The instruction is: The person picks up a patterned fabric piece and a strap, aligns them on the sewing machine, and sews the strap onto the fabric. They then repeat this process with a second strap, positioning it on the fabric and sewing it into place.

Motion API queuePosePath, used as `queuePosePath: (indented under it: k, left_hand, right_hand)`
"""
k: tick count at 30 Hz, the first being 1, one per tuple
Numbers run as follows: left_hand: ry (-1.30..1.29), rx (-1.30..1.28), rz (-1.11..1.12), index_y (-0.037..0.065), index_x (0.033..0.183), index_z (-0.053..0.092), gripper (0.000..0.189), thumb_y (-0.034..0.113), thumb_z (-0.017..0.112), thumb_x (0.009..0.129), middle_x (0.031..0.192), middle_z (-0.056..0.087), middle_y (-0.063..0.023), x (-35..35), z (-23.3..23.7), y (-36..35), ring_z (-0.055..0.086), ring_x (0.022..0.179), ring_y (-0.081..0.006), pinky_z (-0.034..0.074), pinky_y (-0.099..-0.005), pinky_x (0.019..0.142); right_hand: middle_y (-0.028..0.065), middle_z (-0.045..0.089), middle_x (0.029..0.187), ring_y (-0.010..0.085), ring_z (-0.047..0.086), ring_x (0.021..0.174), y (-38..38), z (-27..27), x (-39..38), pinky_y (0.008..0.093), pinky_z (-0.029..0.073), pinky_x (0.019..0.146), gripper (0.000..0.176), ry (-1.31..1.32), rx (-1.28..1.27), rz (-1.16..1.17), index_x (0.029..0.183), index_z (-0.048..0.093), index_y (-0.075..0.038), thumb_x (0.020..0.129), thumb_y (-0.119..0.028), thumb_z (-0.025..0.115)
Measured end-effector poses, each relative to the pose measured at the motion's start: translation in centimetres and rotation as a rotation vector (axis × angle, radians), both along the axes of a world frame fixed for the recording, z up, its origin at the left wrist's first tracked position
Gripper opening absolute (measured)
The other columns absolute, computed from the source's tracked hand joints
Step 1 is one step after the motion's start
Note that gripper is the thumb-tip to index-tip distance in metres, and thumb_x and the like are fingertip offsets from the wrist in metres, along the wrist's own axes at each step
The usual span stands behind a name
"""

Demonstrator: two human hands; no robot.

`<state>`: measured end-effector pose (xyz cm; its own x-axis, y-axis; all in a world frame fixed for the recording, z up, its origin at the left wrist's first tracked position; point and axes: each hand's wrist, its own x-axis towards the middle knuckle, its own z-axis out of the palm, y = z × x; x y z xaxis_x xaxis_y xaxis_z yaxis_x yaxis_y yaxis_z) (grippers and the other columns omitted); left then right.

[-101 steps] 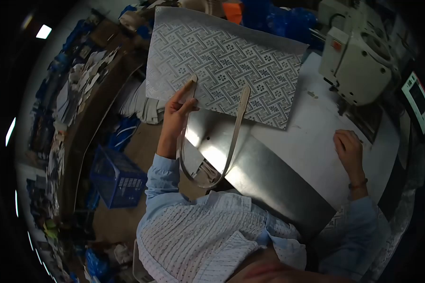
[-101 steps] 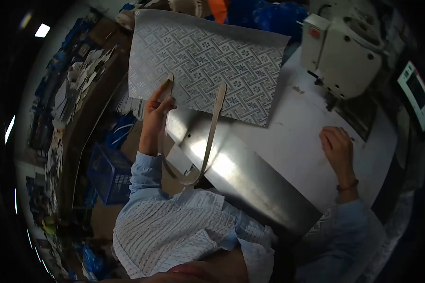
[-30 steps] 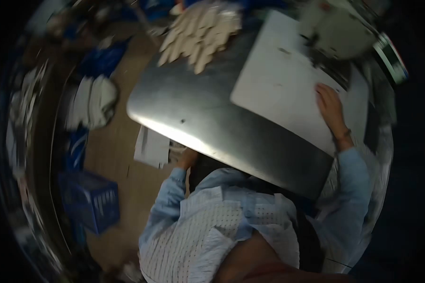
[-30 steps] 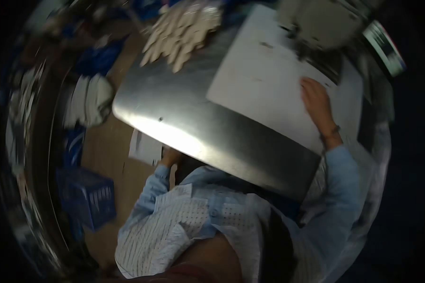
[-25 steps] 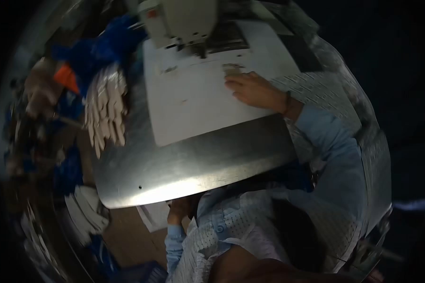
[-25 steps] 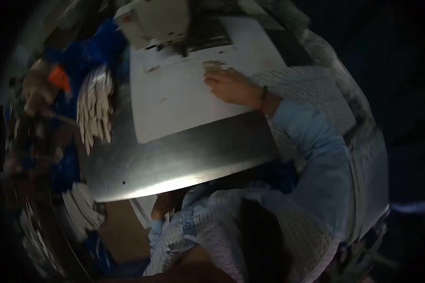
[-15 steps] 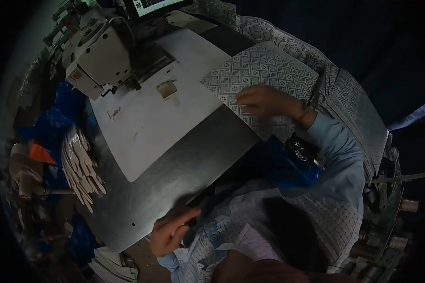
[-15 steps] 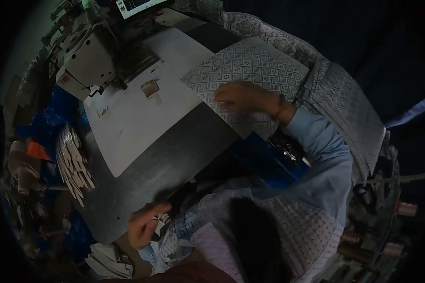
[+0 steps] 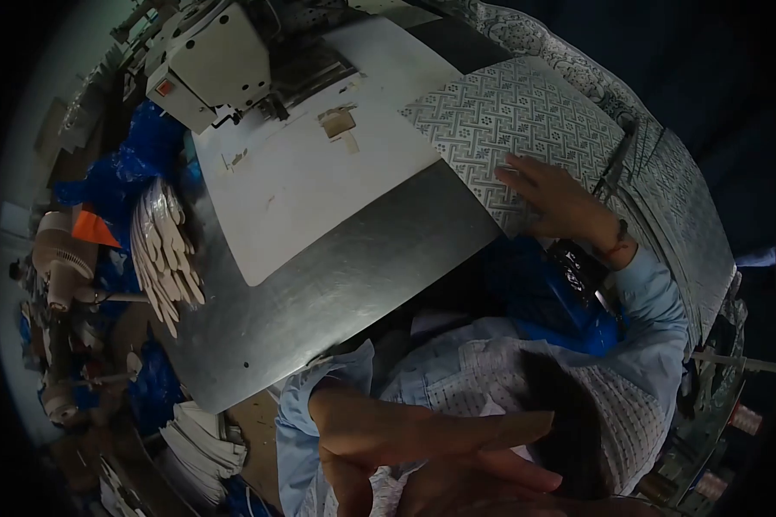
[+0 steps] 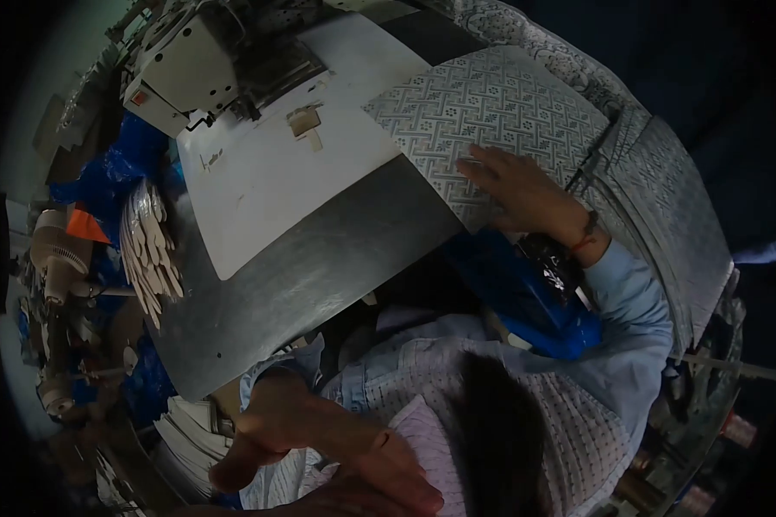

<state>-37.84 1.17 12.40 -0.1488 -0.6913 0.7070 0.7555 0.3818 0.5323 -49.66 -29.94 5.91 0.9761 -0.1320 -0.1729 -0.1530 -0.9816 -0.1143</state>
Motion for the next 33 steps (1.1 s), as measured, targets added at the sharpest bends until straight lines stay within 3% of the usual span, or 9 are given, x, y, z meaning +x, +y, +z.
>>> queuePosePath:
  k: [5, 7, 10, 13, 16, 20, 25, 30, 33]
  left_hand:
    - [0.04, -0.013, 0.014, -0.018, 0.146, 0.001, 0.103, 0.054, 0.054, 0.095, 0.142, 0.029, -0.0461, 1.1, -0.7, 1.6, 0.051, 0.122, -0.0506, 0.038, -0.0586, 0.104]
    - [0.096, -0.016, -0.008, -0.019, 0.146, 0.002, 0.103, 0.054, 0.054, 0.095, 0.141, 0.03, -0.0466, 1.0, -1.3, 2.2, 0.052, 0.122, -0.0509, 0.038, -0.0592, 0.104]
    - [0.181, -0.027, -0.056, -0.02, 0.145, 0.004, 0.103, 0.053, 0.055, 0.095, 0.139, 0.032, -0.0474, 1.1, -1.6, 2.6, 0.052, 0.121, -0.0514, 0.038, -0.0601, 0.103]
    - [0.016, 0.064, 0.319, -0.014, 0.138, 0.036, 0.077, 0.052, 0.046, 0.099, 0.104, 0.064, -0.0352, 3.5, -0.8, 3.6, 0.066, 0.096, -0.0439, 0.05, -0.0538, 0.091]
    - [-0.14, 0.133, 0.384, -0.021, 0.138, 0.029, 0.066, 0.021, 0.057, 0.097, 0.122, 0.055, -0.0409, 5.9, -1.9, 4.4, 0.062, 0.11, -0.0475, 0.045, -0.0548, 0.099]
    - [-0.604, 0.495, 0.559, -0.004, 0.142, 0.042, 0.051, 0.014, 0.058, 0.097, 0.128, 0.06, -0.0231, 8.5, -0.8, 4.7, 0.061, 0.117, -0.0321, 0.045, -0.0428, 0.102]
    - [-0.529, 0.784, 0.673, -0.002, 0.142, 0.043, 0.053, 0.033, 0.05, 0.102, 0.131, 0.059, -0.0203, 12.3, -3.5, 3.5, 0.056, 0.124, -0.0272, 0.045, -0.0418, 0.103]
    - [0.328, 0.948, 0.648, -0.004, 0.136, 0.048, 0.056, 0.038, 0.056, 0.099, 0.124, 0.062, -0.0199, 17.7, -4.5, 2.2, 0.061, 0.115, -0.0245, 0.053, -0.0414, 0.092]
    - [-0.335, 1.283, 0.983, -0.006, 0.128, 0.054, 0.044, 0.024, 0.061, 0.096, 0.113, 0.068, -0.0174, 21.1, -6.8, 4.2, 0.066, 0.103, -0.022, 0.057, -0.0361, 0.082]
  right_hand:
    - [0.0177, 0.052, 0.14, 0.0304, 0.054, 0.126, -1.9, 2.4, 0.8, 0.0407, 0.043, 0.105, 0.049, -0.052, 0.213, 0.037, 0.138, 0.052, -0.011, 0.092, -0.023, 0.065]
    - [0.0122, 0.071, 0.098, 0.0256, 0.067, 0.082, -2.6, 3.9, 1.0, 0.0357, 0.052, 0.076, 0.03, -0.313, 0.276, -0.172, 0.121, 0.065, -0.006, 0.099, -0.023, 0.055]
    - [0.0084, 0.066, 0.076, 0.0198, 0.057, 0.06, -4.4, 7.3, 0.2, 0.0333, 0.045, 0.06, 0.029, -0.546, 0.147, -0.37, 0.114, 0.068, -0.005, 0.101, -0.026, 0.053]
    - [0.0042, 0.06, 0.07, 0.0125, 0.049, 0.057, -5.2, 8.7, 0.2, 0.0285, 0.039, 0.055, 0.027, -0.992, 0.066, -0.258, 0.107, 0.07, -0.005, 0.101, -0.026, 0.054]
    - [0.0023, 0.06, 0.069, 0.009, 0.048, 0.056, -5.7, 9.8, 0.7, 0.0261, 0.037, 0.053, 0.025, -1.156, -0.009, -0.314, 0.102, 0.069, -0.004, 0.101, -0.025, 0.055]
    - [0.0012, 0.06, 0.07, 0.0074, 0.047, 0.056, -5.7, 11.7, 2.5, 0.0241, 0.035, 0.051, 0.024, -1.304, -0.02, -0.211, 0.1, 0.069, -0.004, 0.101, -0.023, 0.056]
    - [0.0041, 0.064, 0.079, 0.0131, 0.056, 0.061, 0.2, 12.8, 6.3, 0.0261, 0.043, 0.054, 0.017, -1.26, -0.088, 0.177, 0.099, 0.068, -0.004, 0.095, -0.019, 0.062]
    - [0.0073, 0.067, 0.099, 0.0202, 0.065, 0.083, 12.1, 7.2, 9.0, 0.0326, 0.052, 0.07, 0.029, -0.698, 0.184, 0.745, 0.108, 0.068, -0.006, 0.09, -0.029, 0.067]
    - [0.0067, 0.067, 0.105, 0.0202, 0.065, 0.089, 14.4, 2.1, 10.2, 0.0326, 0.052, 0.076, 0.038, -0.404, 0.278, 0.911, 0.112, 0.067, -0.007, 0.085, -0.033, 0.072]
